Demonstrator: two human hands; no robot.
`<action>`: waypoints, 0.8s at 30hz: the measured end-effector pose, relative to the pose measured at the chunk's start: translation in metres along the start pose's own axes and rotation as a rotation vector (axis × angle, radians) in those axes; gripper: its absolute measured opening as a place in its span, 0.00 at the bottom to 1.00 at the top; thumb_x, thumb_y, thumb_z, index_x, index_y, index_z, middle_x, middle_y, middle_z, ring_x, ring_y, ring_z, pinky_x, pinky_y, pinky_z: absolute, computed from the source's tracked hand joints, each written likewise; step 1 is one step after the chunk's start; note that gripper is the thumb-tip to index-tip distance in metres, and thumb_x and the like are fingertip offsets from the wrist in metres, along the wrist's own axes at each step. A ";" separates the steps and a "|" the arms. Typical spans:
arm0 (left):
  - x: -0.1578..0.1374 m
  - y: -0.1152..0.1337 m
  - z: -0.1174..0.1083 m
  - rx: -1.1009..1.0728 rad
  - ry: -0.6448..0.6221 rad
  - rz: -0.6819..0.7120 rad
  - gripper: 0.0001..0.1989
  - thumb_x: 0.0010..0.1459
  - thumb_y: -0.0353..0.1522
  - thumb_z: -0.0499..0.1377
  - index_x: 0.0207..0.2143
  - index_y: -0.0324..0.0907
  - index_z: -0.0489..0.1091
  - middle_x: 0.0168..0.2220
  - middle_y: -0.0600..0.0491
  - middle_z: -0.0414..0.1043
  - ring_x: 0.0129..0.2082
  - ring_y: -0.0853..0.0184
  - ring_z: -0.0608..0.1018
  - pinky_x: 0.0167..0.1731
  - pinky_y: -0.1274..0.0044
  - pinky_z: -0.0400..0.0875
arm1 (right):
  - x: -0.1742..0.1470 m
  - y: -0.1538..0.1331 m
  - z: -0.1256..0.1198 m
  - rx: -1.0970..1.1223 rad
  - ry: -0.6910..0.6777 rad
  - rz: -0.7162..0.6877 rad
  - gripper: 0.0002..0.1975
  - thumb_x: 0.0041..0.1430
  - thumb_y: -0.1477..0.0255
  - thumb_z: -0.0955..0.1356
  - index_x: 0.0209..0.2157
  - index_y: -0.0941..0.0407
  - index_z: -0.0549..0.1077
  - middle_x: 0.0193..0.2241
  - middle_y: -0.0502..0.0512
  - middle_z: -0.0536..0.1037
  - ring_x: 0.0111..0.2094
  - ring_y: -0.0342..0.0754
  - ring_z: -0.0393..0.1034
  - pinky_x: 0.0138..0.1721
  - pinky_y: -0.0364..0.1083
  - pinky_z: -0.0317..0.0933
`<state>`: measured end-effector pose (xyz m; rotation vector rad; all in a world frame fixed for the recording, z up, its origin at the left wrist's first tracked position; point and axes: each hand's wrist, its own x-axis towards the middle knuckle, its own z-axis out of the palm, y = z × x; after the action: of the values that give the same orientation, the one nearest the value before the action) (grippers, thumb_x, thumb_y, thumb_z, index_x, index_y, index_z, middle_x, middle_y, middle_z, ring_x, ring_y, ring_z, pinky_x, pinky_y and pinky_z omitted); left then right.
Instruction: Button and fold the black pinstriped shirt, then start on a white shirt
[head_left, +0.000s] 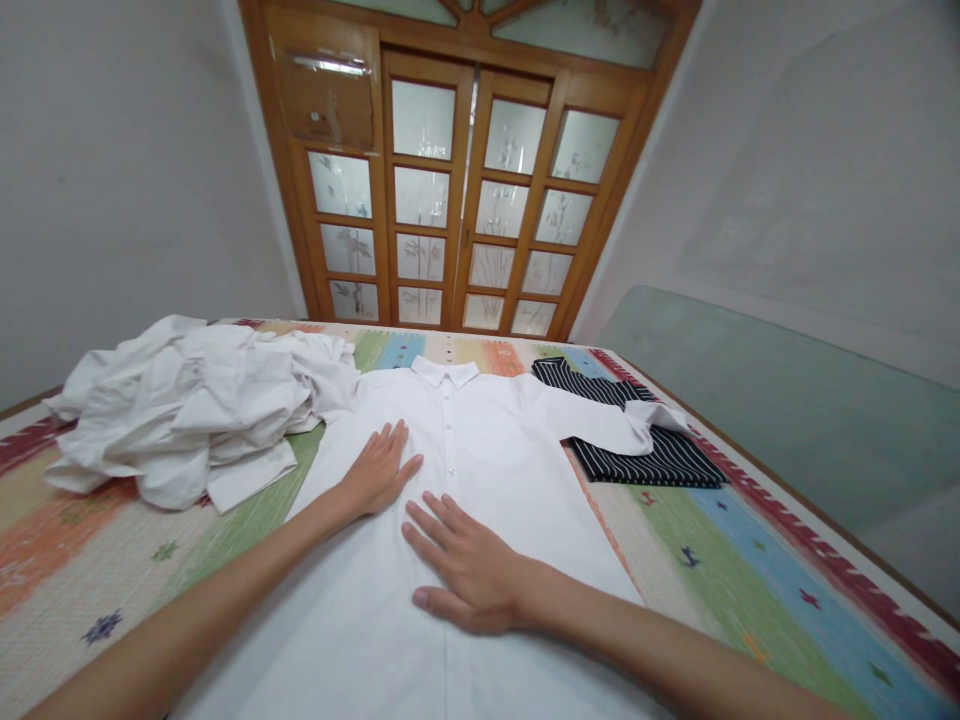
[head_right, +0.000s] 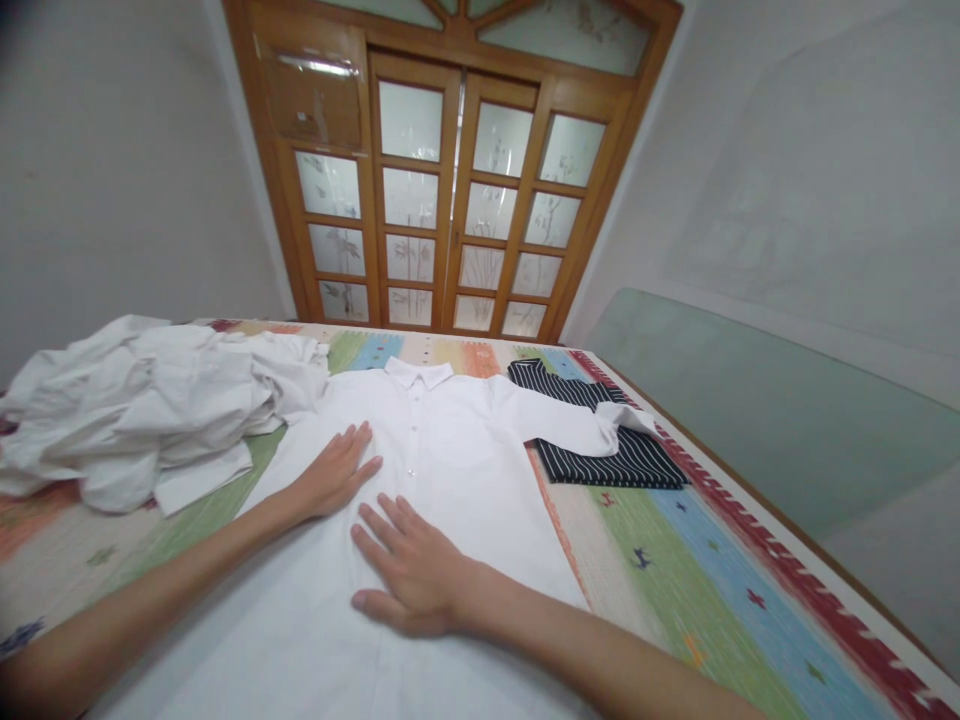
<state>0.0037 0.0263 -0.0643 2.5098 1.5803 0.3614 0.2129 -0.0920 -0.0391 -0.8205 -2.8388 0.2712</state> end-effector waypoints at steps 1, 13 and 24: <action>0.006 0.000 -0.001 -0.001 -0.006 -0.022 0.39 0.65 0.48 0.36 0.66 0.27 0.47 0.69 0.35 0.42 0.69 0.49 0.46 0.64 0.58 0.45 | -0.001 -0.004 -0.002 0.017 -0.013 -0.009 0.36 0.68 0.55 0.57 0.67 0.65 0.49 0.68 0.70 0.47 0.69 0.59 0.32 0.67 0.60 0.38; 0.054 0.025 -0.004 -0.021 -0.068 0.189 0.35 0.65 0.49 0.40 0.67 0.39 0.49 0.70 0.44 0.40 0.69 0.50 0.43 0.64 0.53 0.38 | -0.020 -0.030 0.003 0.041 -0.011 -0.205 0.27 0.68 0.67 0.61 0.67 0.53 0.53 0.67 0.59 0.52 0.69 0.55 0.40 0.65 0.57 0.47; 0.044 0.025 -0.004 0.036 -0.096 0.226 0.32 0.66 0.48 0.40 0.67 0.41 0.52 0.69 0.46 0.47 0.69 0.55 0.48 0.65 0.59 0.39 | -0.034 0.053 -0.042 0.350 0.289 0.276 0.14 0.66 0.66 0.63 0.48 0.55 0.74 0.46 0.58 0.78 0.49 0.49 0.71 0.52 0.50 0.63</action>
<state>0.0426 0.0552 -0.0488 2.6960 1.2843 0.2360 0.2775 -0.0612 -0.0137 -1.0689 -2.3184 0.6116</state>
